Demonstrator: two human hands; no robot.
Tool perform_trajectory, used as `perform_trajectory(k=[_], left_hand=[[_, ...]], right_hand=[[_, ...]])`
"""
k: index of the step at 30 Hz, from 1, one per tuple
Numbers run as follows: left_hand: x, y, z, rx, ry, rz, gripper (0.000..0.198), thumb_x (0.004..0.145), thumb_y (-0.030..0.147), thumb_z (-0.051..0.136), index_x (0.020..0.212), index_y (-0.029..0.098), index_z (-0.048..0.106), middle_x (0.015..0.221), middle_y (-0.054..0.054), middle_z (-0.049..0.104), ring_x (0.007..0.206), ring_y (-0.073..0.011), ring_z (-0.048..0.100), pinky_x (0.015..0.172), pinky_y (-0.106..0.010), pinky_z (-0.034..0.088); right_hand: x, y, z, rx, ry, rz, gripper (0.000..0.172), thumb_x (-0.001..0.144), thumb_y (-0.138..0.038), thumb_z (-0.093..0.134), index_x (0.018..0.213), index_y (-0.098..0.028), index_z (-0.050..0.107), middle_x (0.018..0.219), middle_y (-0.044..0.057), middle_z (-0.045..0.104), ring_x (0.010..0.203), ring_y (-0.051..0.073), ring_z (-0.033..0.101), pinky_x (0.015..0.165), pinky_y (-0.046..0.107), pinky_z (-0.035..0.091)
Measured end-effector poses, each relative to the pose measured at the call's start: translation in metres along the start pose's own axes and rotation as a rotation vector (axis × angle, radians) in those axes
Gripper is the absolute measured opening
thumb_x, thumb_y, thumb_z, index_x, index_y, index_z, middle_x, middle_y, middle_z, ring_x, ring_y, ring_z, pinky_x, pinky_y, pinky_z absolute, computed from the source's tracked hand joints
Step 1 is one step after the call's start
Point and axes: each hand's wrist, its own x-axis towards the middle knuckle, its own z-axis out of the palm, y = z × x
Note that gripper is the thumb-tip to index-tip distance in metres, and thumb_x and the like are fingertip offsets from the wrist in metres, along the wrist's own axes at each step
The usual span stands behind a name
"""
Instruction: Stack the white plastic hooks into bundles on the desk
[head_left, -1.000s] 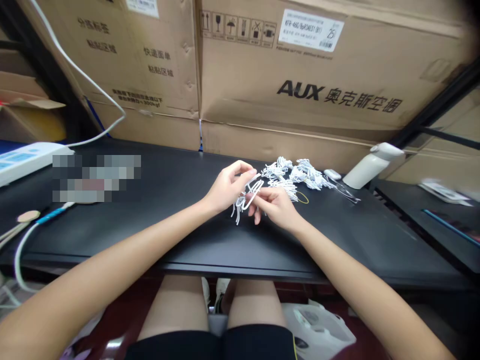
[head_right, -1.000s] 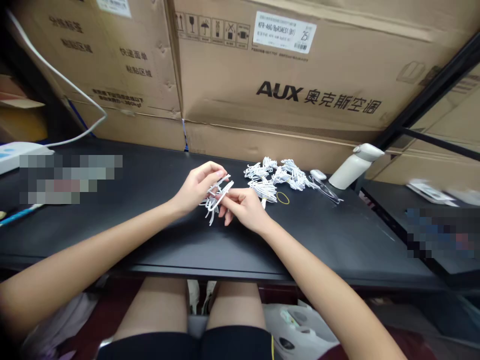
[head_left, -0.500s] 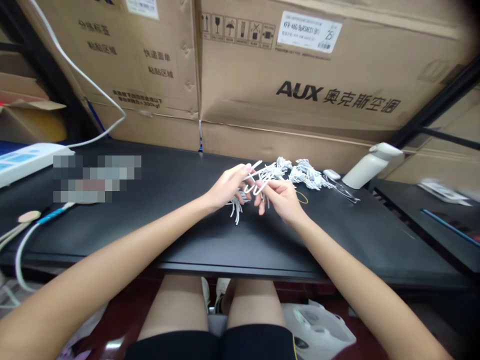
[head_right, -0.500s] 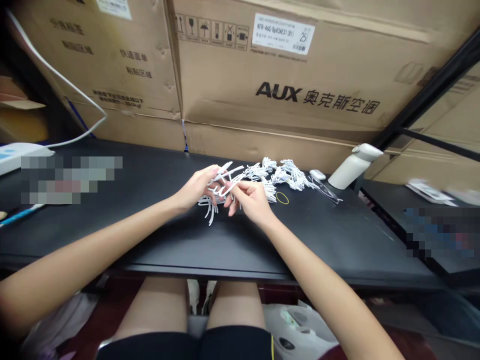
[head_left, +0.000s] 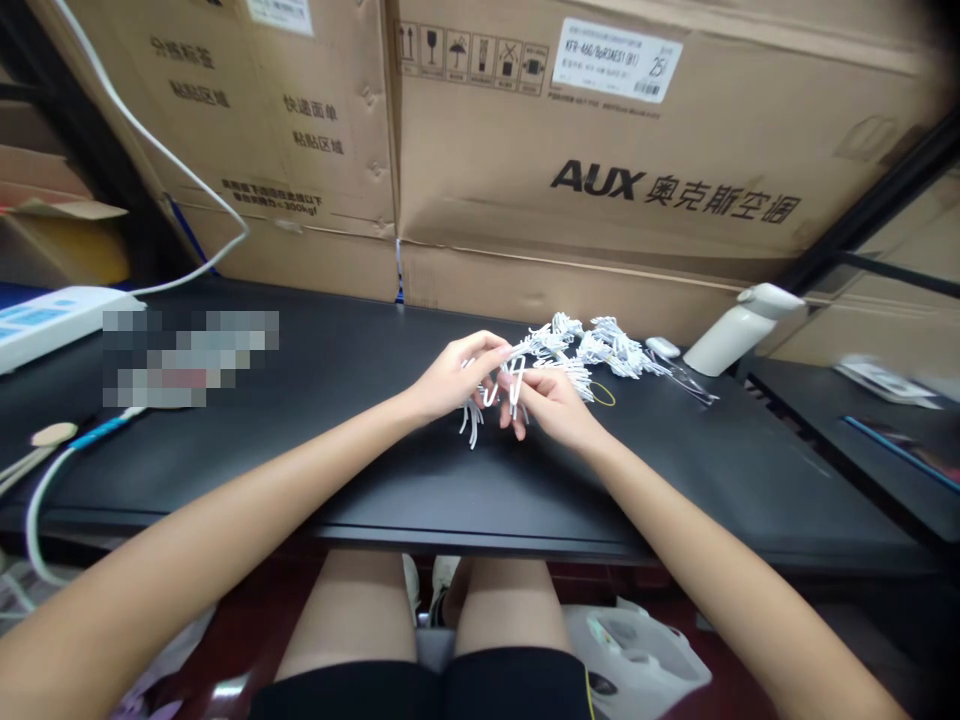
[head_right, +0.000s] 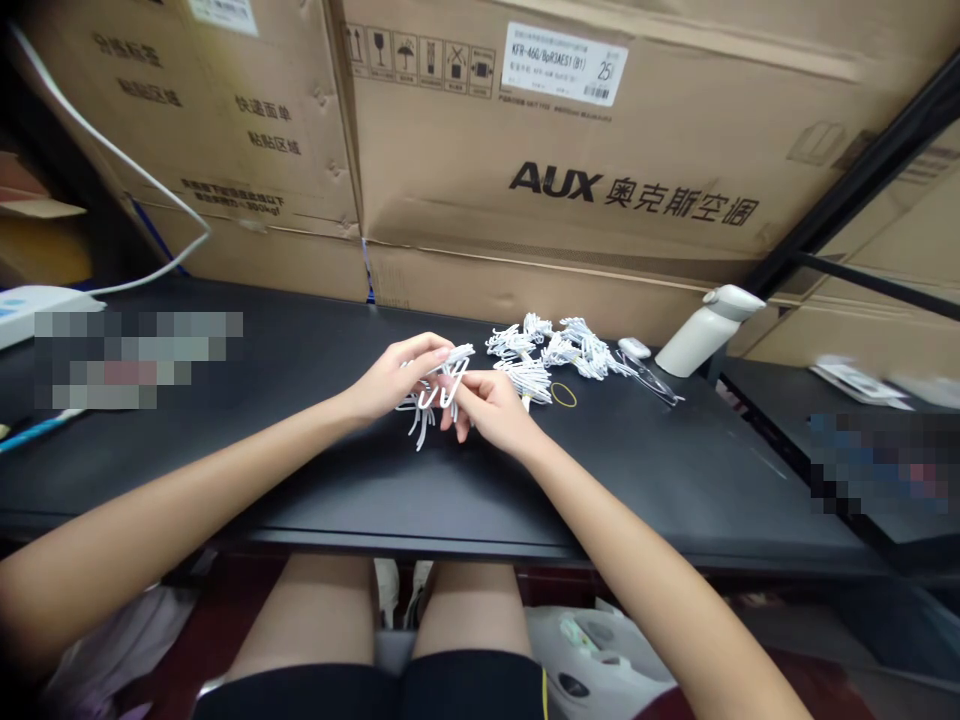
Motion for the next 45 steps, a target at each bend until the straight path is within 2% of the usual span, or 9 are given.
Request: perform_trajectory(k=[16,23,30,45], left_hand=[[-0.0047,0.0023,0.0023,0.151,0.030,0.123,0.033,0.085,0.045,0.051,0.093,0.014,0.057,0.073,-0.002,0.062,0.058,-0.0104,0.056,0.048,-0.019,0.044],[-0.0060,0.0016,0.0016,0.200,0.030,0.148,0.034,0.086,0.047,0.050,0.095,0.015,0.057,0.072,-0.001,0.062,0.056,-0.0107,0.056,0.050,-0.020,0.044],[-0.0077,0.0014,0.0008,0.253,0.026,0.156,0.034,0.086,0.046,0.049,0.095,0.015,0.058,0.071,0.000,0.062,0.058,-0.0103,0.056,0.056,-0.021,0.045],[-0.0072,0.0019,0.0007,0.249,0.019,0.145,0.033,0.086,0.046,0.050,0.094,0.015,0.058,0.068,0.000,0.061,0.059,-0.0111,0.056,0.056,-0.021,0.045]], right_hand=[[-0.0025,-0.0043,0.0040,-0.051,0.026,0.001,0.045,0.083,-0.057,0.053,0.076,-0.014,0.063,0.054,0.000,0.062,0.038,0.009,0.053,0.041,0.021,0.040],[-0.0032,-0.0030,0.0041,-0.097,0.027,-0.013,0.044,0.085,-0.056,0.051,0.071,-0.015,0.060,0.055,0.000,0.062,0.039,0.008,0.053,0.041,0.021,0.040],[-0.0039,-0.0019,0.0047,-0.121,0.016,-0.011,0.040,0.085,-0.053,0.053,0.073,-0.016,0.058,0.056,-0.001,0.061,0.039,0.008,0.053,0.042,0.020,0.041],[-0.0025,0.0016,0.0048,-0.120,0.028,-0.019,0.042,0.085,-0.055,0.051,0.072,-0.015,0.058,0.054,-0.001,0.061,0.038,0.009,0.053,0.041,0.020,0.041]])
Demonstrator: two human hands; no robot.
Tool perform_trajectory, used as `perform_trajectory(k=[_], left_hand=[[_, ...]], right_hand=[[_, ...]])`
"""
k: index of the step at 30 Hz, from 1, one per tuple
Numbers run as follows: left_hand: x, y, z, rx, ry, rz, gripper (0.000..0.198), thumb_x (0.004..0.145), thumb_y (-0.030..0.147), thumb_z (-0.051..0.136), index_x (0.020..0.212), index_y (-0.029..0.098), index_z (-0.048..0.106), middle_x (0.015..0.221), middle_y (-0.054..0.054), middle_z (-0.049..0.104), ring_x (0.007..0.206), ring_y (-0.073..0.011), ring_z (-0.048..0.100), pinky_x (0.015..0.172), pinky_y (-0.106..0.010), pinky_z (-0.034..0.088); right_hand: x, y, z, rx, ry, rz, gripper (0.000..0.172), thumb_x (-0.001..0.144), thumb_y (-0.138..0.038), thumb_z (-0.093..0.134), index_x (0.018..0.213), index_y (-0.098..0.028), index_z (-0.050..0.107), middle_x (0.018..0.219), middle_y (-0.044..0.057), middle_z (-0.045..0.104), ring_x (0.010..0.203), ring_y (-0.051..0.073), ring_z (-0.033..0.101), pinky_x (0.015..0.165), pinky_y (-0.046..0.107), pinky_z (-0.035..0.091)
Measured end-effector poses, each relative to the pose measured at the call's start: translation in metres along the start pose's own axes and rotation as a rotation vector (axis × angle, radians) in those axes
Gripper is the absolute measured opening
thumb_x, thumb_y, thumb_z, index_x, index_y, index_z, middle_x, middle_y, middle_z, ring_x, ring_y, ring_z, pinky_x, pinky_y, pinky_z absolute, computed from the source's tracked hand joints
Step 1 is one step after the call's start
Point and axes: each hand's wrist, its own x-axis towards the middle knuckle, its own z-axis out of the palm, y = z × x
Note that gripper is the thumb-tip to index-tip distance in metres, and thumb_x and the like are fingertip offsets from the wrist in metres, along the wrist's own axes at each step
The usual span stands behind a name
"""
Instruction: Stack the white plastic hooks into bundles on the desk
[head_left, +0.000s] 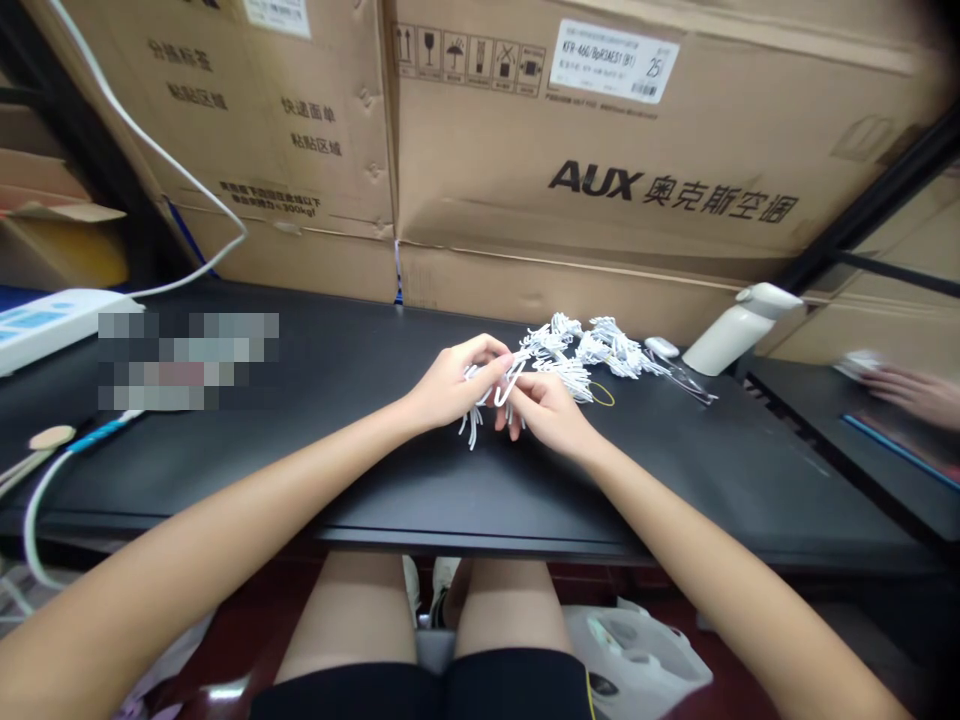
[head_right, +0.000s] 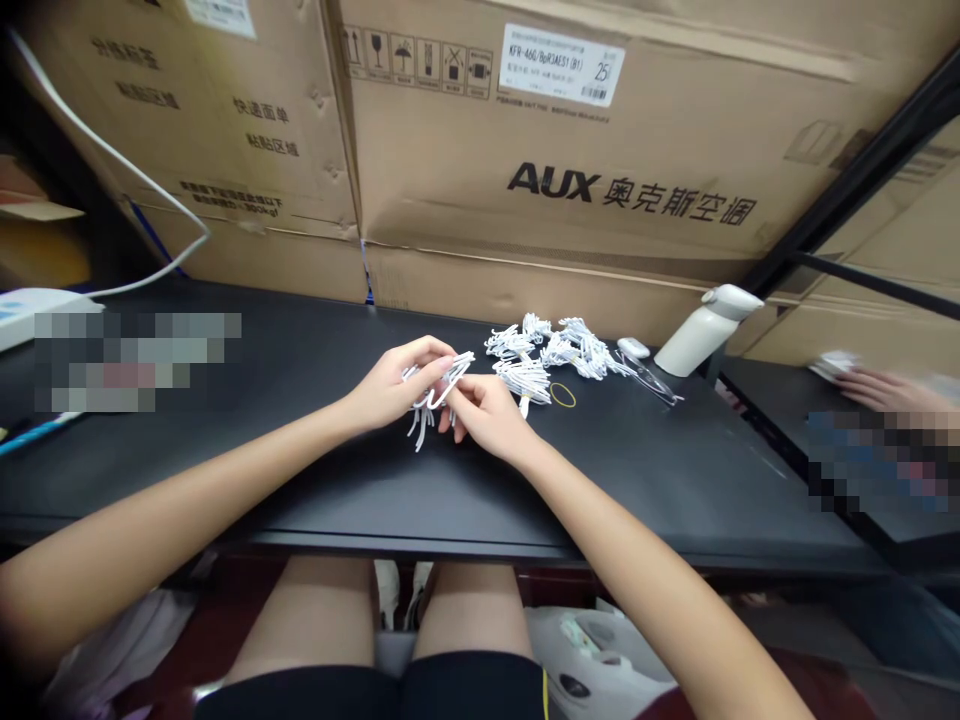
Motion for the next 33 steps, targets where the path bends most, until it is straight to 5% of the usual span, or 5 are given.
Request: perform_trajectory(k=[33], left_hand=[[-0.0009,-0.0003,0.0010,-0.032,-0.019,-0.027,0.034,0.084,0.048,0.052,0.094,0.016,0.058,0.075,-0.002,0.063,0.062,-0.0124,0.058,0.054,-0.021,0.048]], right_hand=[[0.0016,0.0023,0.0017,0.031,0.033,-0.007,0.043,0.086,-0.055,0.050,0.072,-0.015,0.060,0.053,0.000,0.061,0.038,0.009,0.053,0.041,0.022,0.041]])
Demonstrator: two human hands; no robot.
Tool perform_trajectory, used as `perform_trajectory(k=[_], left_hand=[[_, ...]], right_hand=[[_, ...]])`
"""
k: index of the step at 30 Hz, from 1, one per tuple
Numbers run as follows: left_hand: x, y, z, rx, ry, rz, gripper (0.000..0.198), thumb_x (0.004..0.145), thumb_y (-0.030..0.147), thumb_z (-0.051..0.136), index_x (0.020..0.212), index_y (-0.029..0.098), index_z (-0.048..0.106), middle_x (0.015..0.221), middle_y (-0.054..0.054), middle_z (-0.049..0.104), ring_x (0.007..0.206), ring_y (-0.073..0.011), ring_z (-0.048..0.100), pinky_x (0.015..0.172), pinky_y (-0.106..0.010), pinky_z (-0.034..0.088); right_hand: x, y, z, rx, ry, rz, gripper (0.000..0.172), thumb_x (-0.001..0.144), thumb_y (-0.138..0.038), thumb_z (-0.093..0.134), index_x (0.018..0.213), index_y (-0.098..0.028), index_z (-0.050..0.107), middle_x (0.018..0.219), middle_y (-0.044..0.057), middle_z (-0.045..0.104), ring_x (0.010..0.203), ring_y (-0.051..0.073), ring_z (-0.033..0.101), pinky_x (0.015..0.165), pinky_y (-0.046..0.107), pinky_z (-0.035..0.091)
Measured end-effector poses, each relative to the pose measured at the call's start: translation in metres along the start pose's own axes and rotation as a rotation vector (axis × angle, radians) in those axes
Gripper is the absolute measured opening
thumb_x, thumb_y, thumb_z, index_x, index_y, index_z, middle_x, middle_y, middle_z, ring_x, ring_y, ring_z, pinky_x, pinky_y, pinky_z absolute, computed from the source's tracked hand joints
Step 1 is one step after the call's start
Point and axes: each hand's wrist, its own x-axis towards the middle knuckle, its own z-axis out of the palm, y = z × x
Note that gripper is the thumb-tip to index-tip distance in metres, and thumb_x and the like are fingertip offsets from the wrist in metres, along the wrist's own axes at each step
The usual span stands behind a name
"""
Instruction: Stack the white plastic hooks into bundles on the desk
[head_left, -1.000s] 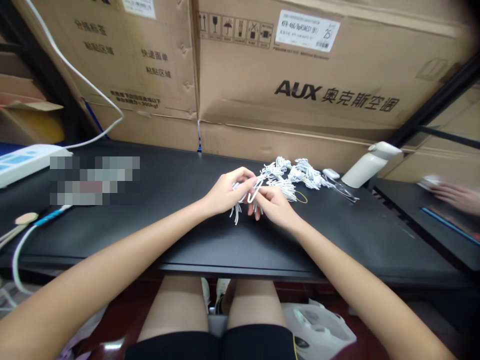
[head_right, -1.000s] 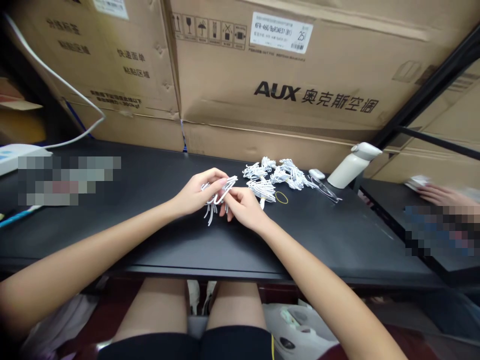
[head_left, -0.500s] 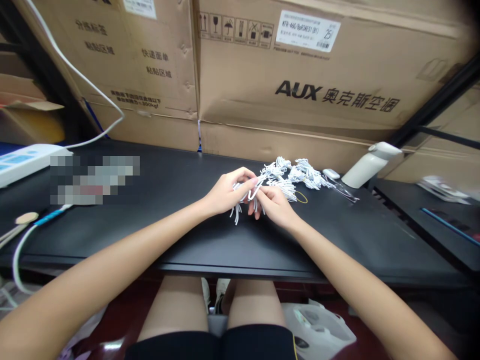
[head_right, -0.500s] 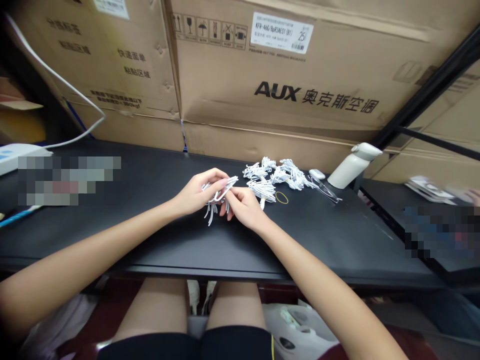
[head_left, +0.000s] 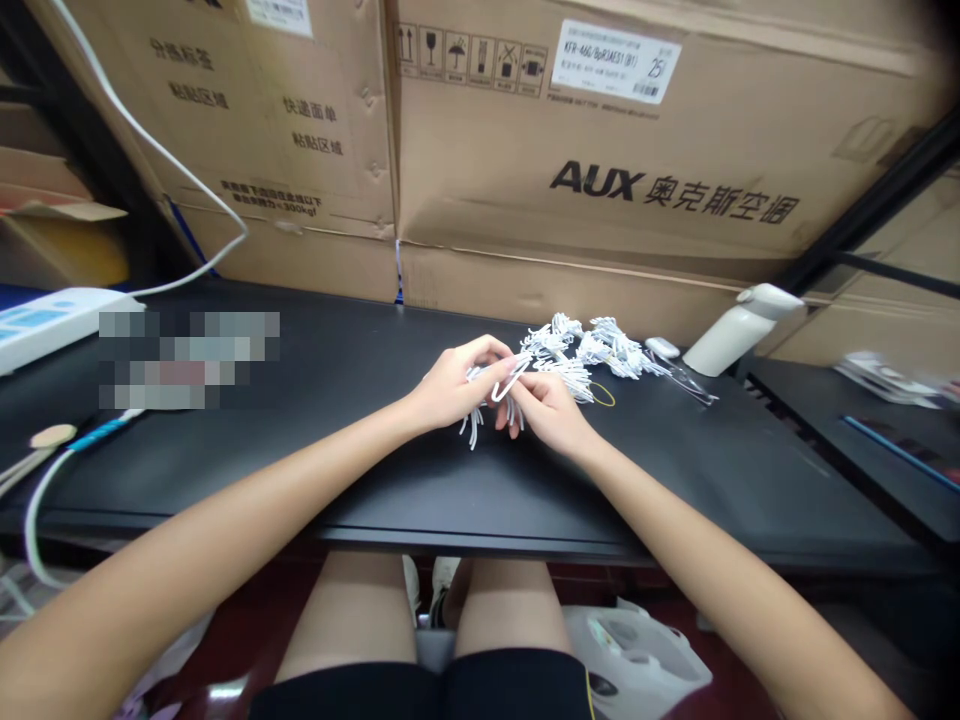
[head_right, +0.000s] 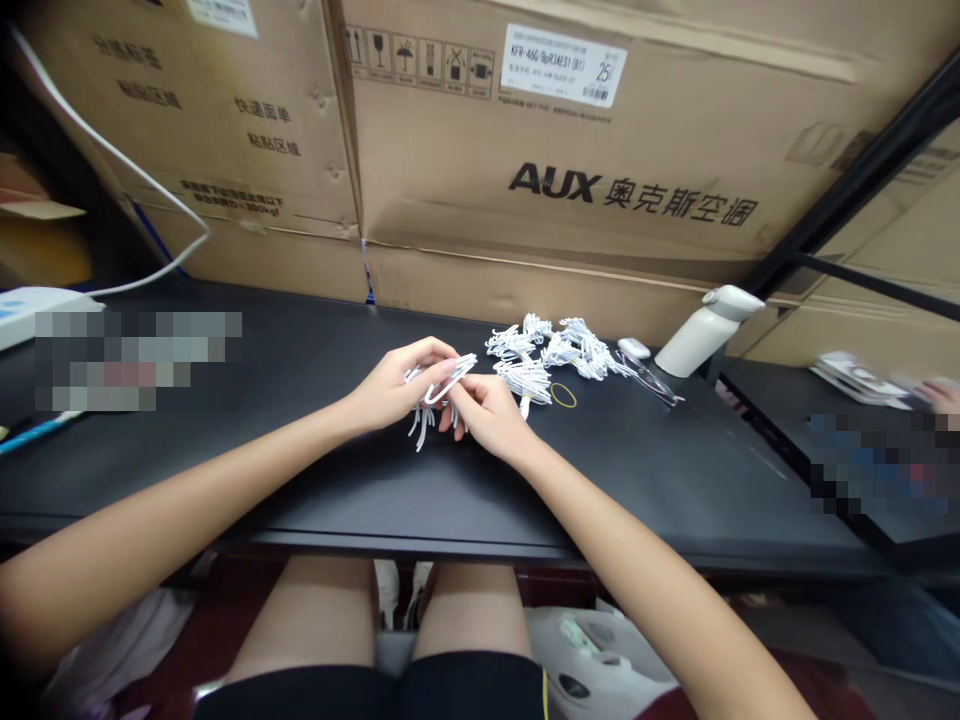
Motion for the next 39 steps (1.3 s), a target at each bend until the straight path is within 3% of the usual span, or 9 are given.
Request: perform_trajectory(k=[14,39], left_hand=[[-0.0011,0.0011,-0.0025,0.164,-0.032,0.048,0.035,0.088,0.049,0.047,0.097,0.017,0.058,0.072,-0.001,0.066,0.066,-0.0135,0.061,0.063,-0.024,0.046],[-0.0017,0.0030,-0.0023,0.166,-0.039,0.056,0.035,0.088,0.049,0.046,0.096,0.016,0.058,0.071,-0.001,0.066,0.064,-0.0134,0.061,0.061,-0.024,0.046]], right_hand=[[-0.0016,0.0003,0.0001,-0.066,-0.002,-0.006,0.040,0.086,-0.051,0.049,0.073,-0.015,0.060,0.054,0.000,0.062,0.040,0.009,0.054,0.042,0.021,0.044],[-0.0026,0.0020,0.0001,-0.051,-0.010,0.000,0.036,0.088,-0.046,0.049,0.076,-0.014,0.061,0.055,0.000,0.062,0.040,0.009,0.054,0.042,0.021,0.043]])
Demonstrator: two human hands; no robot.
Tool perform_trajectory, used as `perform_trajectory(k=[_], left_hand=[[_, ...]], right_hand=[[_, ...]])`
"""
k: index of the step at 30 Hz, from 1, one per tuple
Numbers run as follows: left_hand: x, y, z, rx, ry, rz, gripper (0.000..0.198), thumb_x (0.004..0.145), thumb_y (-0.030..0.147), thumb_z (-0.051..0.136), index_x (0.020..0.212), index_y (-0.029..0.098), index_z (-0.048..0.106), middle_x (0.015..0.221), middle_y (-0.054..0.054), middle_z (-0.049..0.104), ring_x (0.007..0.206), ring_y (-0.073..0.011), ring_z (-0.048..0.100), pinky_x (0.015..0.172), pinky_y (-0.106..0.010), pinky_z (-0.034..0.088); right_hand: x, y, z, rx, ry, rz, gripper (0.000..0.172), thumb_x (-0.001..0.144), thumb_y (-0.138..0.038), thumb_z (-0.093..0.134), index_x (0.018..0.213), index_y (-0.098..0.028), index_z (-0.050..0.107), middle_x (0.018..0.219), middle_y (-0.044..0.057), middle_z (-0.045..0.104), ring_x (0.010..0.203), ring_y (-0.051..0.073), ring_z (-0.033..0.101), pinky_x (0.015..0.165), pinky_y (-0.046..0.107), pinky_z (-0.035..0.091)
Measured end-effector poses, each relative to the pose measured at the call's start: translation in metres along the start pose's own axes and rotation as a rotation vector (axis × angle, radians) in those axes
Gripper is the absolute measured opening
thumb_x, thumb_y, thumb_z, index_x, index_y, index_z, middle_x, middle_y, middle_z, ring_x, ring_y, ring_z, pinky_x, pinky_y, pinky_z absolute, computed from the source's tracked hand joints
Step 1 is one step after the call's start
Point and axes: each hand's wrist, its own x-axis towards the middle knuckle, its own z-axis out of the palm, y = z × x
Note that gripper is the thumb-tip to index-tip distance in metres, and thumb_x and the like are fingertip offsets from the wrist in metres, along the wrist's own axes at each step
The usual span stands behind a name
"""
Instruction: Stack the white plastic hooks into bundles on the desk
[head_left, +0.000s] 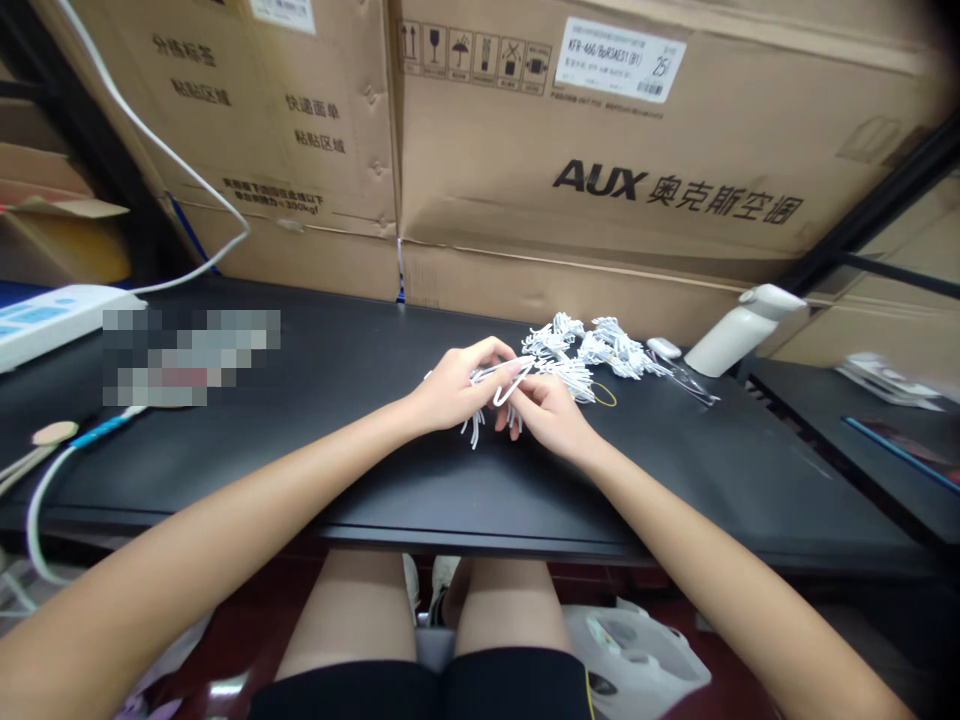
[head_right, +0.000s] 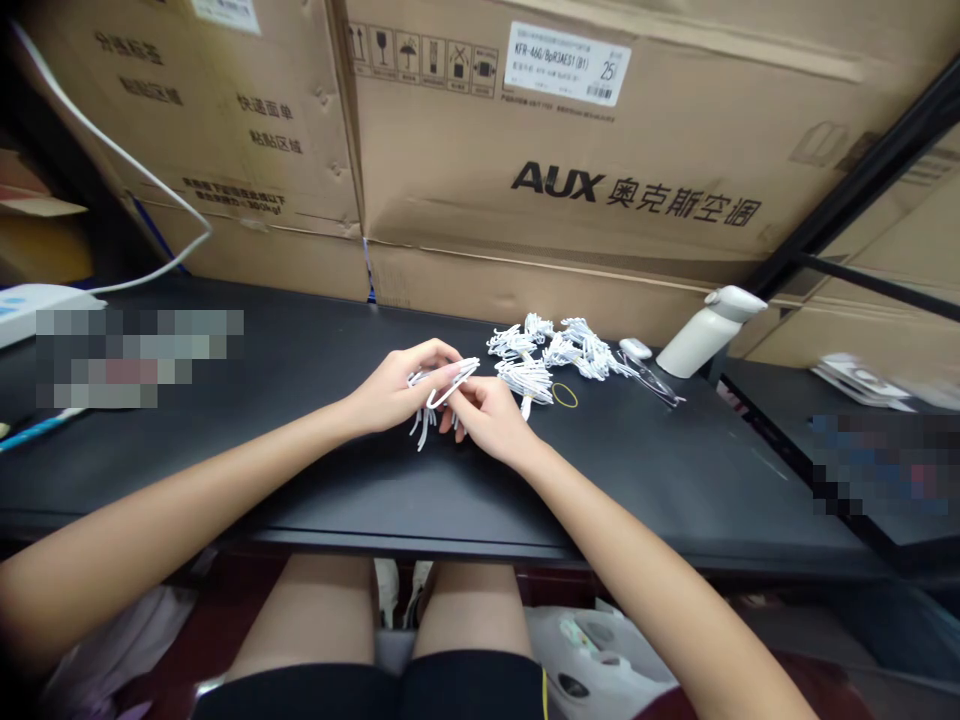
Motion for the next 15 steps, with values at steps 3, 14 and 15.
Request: perform_trajectory(k=[3,14,15], left_hand=[[0.0000,-0.0002,0.0003,-0.018,-0.020,-0.012,0.036,0.088,0.049,0.046,0.097,0.016,0.057,0.068,0.000,0.065,0.061,-0.0132,0.061,0.060,-0.024,0.046],[-0.0004,-0.0006,0.0003,-0.029,-0.020,-0.014,0.036,0.088,0.050,0.046,0.098,0.017,0.057,0.068,0.000,0.065,0.060,-0.0128,0.061,0.059,-0.024,0.046],[-0.0004,-0.0007,0.0003,-0.027,-0.021,-0.013,0.036,0.088,0.050,0.046,0.098,0.017,0.057,0.068,0.000,0.065,0.060,-0.0128,0.061,0.060,-0.024,0.046]], right_hand=[[0.0001,-0.0004,0.0001,-0.001,-0.001,0.002,0.036,0.088,-0.046,0.049,0.075,-0.015,0.061,0.055,0.000,0.062,0.040,0.010,0.054,0.042,0.022,0.044],[0.0000,-0.0016,0.0003,-0.013,0.002,0.001,0.036,0.087,-0.045,0.049,0.074,-0.014,0.061,0.055,0.000,0.062,0.041,0.009,0.054,0.043,0.021,0.044],[0.0000,-0.0014,0.0002,-0.015,0.002,0.001,0.036,0.087,-0.045,0.049,0.074,-0.014,0.061,0.055,0.000,0.062,0.041,0.009,0.054,0.043,0.021,0.044]])
